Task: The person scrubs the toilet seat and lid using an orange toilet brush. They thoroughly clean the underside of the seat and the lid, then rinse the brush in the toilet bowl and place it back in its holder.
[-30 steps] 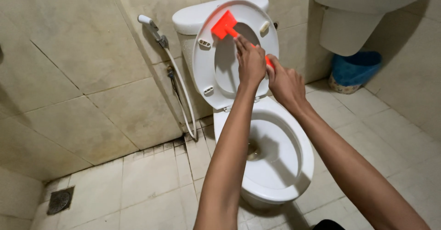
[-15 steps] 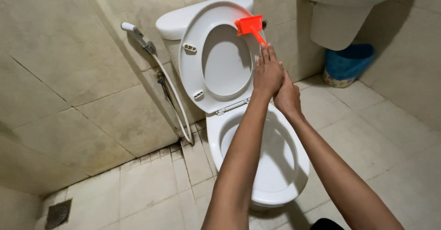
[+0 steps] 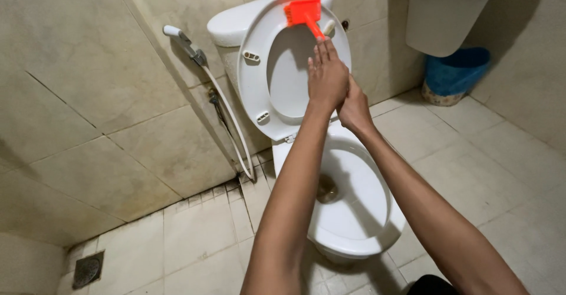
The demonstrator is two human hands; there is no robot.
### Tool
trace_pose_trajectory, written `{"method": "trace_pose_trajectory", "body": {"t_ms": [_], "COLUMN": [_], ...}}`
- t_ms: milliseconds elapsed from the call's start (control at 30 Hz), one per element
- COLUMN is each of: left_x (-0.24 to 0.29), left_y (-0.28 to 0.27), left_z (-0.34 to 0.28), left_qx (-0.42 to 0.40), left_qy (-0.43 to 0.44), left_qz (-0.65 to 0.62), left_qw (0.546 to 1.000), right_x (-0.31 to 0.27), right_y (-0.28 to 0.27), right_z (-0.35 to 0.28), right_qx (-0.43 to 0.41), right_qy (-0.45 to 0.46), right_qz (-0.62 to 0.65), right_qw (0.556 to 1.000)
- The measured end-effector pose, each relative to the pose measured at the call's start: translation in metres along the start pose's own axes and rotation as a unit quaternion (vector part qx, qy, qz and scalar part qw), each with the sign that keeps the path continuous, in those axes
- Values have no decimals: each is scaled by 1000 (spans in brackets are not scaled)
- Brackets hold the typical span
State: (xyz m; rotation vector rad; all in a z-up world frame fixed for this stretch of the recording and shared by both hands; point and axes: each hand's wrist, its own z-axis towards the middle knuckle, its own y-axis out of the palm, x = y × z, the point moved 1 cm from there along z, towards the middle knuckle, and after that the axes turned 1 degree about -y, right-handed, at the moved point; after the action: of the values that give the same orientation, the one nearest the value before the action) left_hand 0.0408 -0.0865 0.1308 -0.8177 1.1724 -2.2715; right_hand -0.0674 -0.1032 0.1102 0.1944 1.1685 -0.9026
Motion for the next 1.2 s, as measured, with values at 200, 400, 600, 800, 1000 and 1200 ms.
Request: {"method": "trace_pose_trajectory", "body": {"t_ms": [200, 400, 600, 800, 1000, 1200], "left_x": [-33, -42, -44, -11, 9, 20], "left_y": [-18, -26, -12, -7, 32, 73], "left_z": [-25, -86, -61, -4, 13, 7], "left_qx": [99, 145, 172, 121, 87, 8], "left_qy": [-21, -71, -18, -8, 25, 20], "left_qz": [-75, -132, -135, -147, -84, -55], "left_qw": [992, 978, 976, 982, 992, 998], "right_x": [-7, -5, -31, -10, 8, 51], "right_y": [17, 20, 6, -13, -25, -23], "right_z": [1, -29, -19, 11, 11, -3], "right_qx": [-60, -133, -96, -8, 1, 22], "right_qy": [-15, -40, 7, -1, 61, 62], "right_qz": [-70, -96, -227, -233, -186, -98], "right_qw": [996, 986, 969, 972, 981, 993]}}
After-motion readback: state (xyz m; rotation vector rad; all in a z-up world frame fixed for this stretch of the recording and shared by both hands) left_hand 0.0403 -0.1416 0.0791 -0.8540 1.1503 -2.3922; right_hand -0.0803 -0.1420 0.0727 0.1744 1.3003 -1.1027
